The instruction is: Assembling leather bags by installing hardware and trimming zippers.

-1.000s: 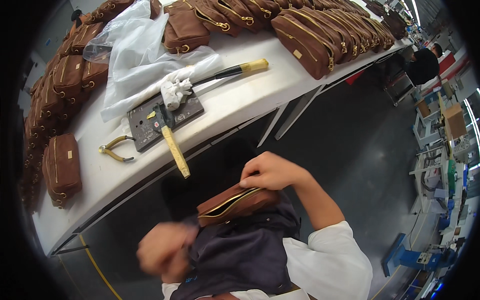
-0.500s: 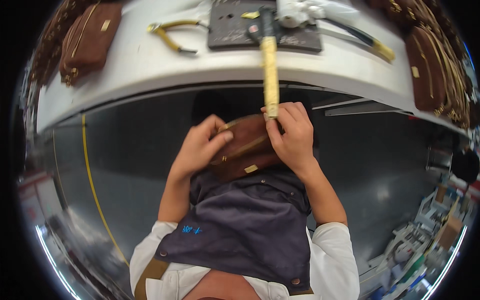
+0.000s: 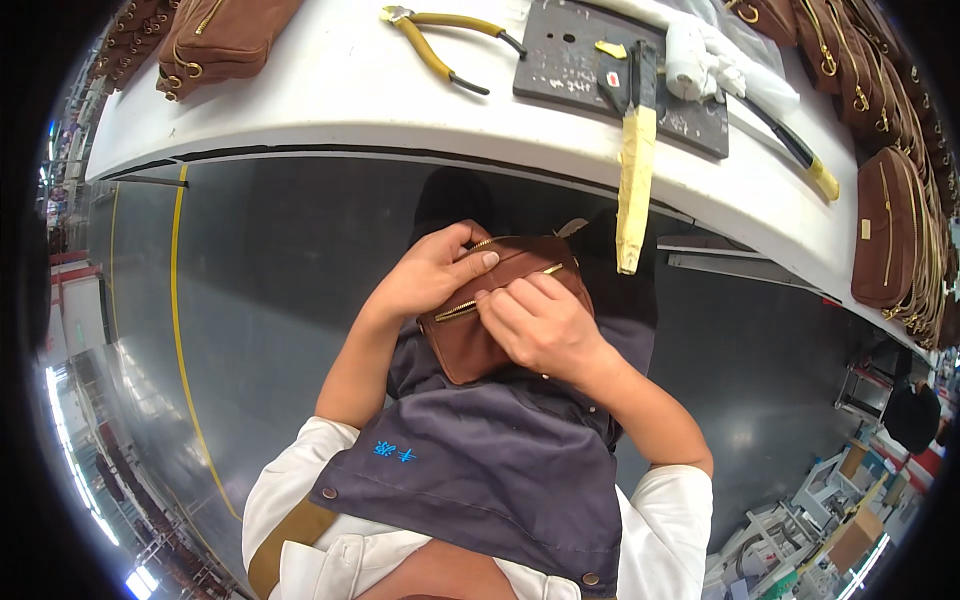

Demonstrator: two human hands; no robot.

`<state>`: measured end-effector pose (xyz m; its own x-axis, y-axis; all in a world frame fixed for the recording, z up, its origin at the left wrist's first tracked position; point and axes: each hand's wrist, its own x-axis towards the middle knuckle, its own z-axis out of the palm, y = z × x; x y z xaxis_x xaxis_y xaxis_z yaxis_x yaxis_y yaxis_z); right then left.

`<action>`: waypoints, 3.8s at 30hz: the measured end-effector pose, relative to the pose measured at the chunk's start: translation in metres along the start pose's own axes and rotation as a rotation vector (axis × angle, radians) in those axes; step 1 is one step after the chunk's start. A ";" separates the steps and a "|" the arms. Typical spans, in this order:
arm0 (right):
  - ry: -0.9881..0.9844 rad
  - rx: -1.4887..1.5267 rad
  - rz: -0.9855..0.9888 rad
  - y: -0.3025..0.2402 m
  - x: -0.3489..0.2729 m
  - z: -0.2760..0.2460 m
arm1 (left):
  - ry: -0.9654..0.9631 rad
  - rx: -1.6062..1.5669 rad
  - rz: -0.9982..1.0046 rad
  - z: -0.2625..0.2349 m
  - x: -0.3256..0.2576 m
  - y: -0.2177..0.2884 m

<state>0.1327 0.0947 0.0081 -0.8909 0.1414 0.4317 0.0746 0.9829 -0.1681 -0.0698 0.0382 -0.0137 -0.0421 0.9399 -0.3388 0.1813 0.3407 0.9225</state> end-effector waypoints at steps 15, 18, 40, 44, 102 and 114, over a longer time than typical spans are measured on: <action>0.102 0.407 0.668 0.080 0.044 -0.182 | 0.115 1.038 0.034 -0.008 -0.015 -0.047; 0.126 0.074 0.544 0.128 0.077 -0.174 | 0.178 1.089 0.121 0.010 -0.023 -0.047; 0.096 0.094 0.652 0.215 0.132 -0.136 | 0.114 0.637 0.074 0.005 -0.012 -0.061; -0.068 -0.080 0.603 0.240 0.136 -0.140 | 0.106 0.668 0.070 0.004 -0.011 -0.061; 0.720 0.315 0.167 -0.070 0.102 -0.120 | 0.185 0.756 0.134 0.012 -0.008 -0.064; 0.479 -0.044 0.588 0.114 0.031 -0.112 | 0.199 0.657 0.153 0.013 -0.003 -0.061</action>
<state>0.1642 0.2243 0.1017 -0.4075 0.6692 0.6214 0.5039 0.7323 -0.4581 -0.0676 0.0145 -0.0715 -0.1362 0.9839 -0.1156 0.7533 0.1786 0.6330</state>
